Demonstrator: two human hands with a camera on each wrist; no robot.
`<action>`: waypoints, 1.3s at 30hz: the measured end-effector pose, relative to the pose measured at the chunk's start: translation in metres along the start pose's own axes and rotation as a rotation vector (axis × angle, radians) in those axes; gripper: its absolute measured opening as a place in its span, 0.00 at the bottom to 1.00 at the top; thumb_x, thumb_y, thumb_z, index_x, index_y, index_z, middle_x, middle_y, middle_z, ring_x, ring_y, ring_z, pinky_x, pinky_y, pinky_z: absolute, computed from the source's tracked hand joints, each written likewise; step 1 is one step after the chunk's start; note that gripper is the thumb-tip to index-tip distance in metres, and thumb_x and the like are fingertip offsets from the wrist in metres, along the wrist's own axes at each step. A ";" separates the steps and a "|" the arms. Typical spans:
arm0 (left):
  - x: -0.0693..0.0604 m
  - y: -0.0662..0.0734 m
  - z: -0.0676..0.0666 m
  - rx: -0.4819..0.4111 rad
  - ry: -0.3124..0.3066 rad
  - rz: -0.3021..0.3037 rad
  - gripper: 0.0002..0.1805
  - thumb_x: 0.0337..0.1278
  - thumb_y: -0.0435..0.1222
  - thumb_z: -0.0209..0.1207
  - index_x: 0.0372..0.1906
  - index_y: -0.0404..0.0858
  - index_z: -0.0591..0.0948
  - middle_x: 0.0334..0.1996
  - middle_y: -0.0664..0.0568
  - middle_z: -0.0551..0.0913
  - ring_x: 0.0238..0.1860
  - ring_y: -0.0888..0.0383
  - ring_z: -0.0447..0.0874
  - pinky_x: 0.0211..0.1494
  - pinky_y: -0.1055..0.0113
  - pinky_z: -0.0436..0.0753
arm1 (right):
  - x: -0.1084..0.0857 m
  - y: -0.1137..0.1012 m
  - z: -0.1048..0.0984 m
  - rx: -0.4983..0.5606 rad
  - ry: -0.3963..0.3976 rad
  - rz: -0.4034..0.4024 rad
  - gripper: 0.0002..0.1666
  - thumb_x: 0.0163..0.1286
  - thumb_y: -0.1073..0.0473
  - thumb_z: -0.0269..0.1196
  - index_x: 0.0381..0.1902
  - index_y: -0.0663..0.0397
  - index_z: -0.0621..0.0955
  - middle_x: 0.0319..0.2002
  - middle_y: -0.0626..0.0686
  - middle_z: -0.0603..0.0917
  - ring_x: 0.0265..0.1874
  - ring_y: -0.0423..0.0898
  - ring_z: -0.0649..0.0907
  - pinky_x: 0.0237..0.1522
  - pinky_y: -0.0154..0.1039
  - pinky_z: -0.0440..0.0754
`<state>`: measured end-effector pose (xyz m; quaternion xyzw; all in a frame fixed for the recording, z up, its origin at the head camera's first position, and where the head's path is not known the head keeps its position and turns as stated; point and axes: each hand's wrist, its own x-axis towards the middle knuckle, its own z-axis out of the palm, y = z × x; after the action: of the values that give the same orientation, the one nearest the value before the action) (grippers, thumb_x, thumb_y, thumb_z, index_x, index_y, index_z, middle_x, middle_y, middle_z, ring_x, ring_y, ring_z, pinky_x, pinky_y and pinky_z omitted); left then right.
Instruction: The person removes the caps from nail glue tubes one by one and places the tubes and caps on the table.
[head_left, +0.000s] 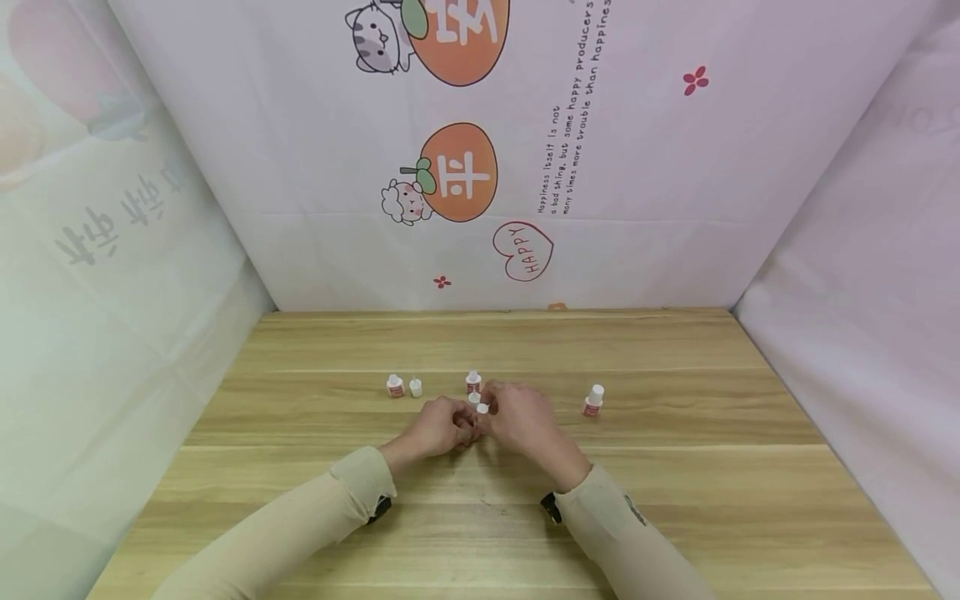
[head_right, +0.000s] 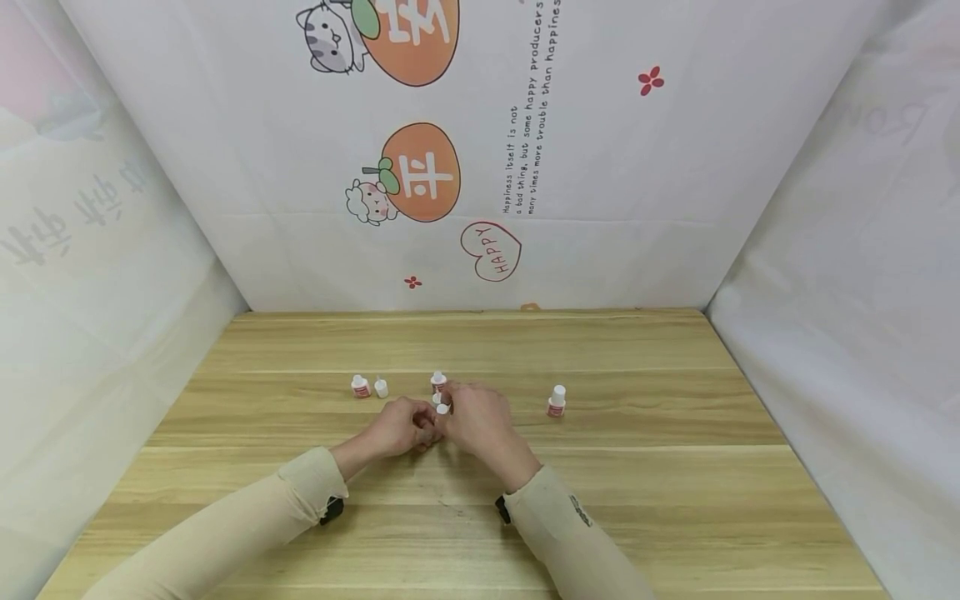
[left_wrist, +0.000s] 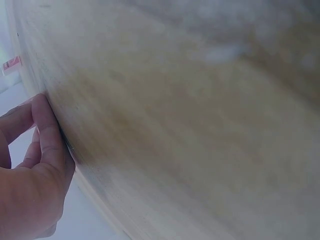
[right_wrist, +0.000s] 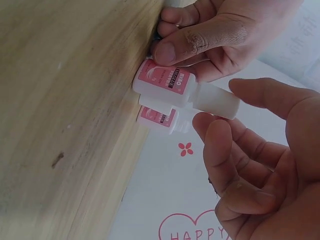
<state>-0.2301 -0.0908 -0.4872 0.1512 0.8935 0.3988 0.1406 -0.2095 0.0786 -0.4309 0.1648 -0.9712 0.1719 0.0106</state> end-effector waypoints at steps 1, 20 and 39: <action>0.000 0.000 0.000 0.001 0.001 0.000 0.10 0.54 0.25 0.61 0.40 0.36 0.86 0.25 0.54 0.86 0.22 0.65 0.81 0.26 0.73 0.78 | 0.000 0.000 0.000 0.006 -0.004 0.005 0.10 0.61 0.48 0.70 0.36 0.42 0.81 0.30 0.44 0.84 0.27 0.42 0.78 0.29 0.38 0.74; 0.001 0.000 -0.001 0.035 0.011 0.017 0.08 0.54 0.25 0.61 0.38 0.36 0.85 0.25 0.53 0.86 0.21 0.65 0.80 0.26 0.73 0.77 | 0.001 0.000 0.000 0.002 0.001 0.023 0.09 0.61 0.49 0.70 0.36 0.41 0.82 0.32 0.43 0.84 0.30 0.42 0.79 0.30 0.39 0.75; -0.001 0.002 -0.001 0.012 0.007 0.013 0.07 0.54 0.25 0.62 0.37 0.36 0.85 0.25 0.50 0.87 0.21 0.64 0.81 0.25 0.74 0.77 | -0.001 0.000 0.000 -0.012 0.003 0.011 0.10 0.61 0.49 0.70 0.38 0.41 0.83 0.35 0.45 0.87 0.30 0.43 0.80 0.28 0.39 0.76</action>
<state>-0.2294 -0.0905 -0.4849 0.1565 0.8952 0.3950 0.1342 -0.2080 0.0786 -0.4312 0.1593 -0.9730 0.1665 0.0121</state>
